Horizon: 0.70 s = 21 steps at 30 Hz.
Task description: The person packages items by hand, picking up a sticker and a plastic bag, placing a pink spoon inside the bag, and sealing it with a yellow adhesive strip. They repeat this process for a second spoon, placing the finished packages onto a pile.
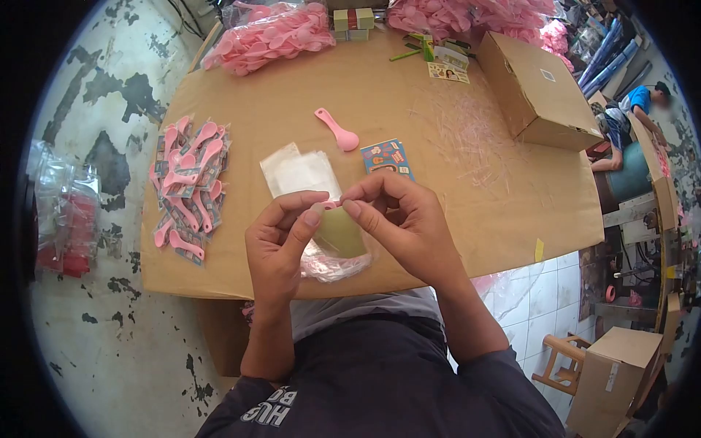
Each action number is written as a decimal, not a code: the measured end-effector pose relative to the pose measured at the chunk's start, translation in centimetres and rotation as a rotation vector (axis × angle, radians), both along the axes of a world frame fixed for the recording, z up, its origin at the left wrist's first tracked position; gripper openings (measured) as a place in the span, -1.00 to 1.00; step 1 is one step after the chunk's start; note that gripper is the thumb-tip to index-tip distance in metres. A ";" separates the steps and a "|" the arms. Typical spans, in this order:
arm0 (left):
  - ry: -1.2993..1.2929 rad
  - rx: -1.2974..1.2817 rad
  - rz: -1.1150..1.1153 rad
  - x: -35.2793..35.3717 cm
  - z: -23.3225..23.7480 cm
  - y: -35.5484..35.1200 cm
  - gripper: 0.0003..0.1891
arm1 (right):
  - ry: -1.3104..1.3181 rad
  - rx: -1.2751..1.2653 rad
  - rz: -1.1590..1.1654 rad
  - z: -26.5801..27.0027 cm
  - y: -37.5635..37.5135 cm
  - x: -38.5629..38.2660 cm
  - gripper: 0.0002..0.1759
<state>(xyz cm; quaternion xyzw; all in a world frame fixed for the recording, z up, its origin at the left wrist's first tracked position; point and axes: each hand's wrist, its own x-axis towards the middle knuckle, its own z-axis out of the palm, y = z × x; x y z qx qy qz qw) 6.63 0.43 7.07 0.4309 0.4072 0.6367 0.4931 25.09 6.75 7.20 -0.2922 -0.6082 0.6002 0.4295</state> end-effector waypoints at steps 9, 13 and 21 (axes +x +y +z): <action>0.052 -0.015 0.015 -0.3 0.2 -0.4 -0.73 | 0.049 -0.023 -0.011 0.5 -0.1 -0.4 -0.86; 0.023 0.067 -0.009 -0.9 -0.5 -0.6 -0.85 | 0.058 -0.017 0.045 0.2 0.3 0.5 -0.89; 0.057 0.218 -0.098 -2.2 -1.4 -0.6 -0.86 | 0.085 0.097 0.098 0.1 0.7 0.3 -0.85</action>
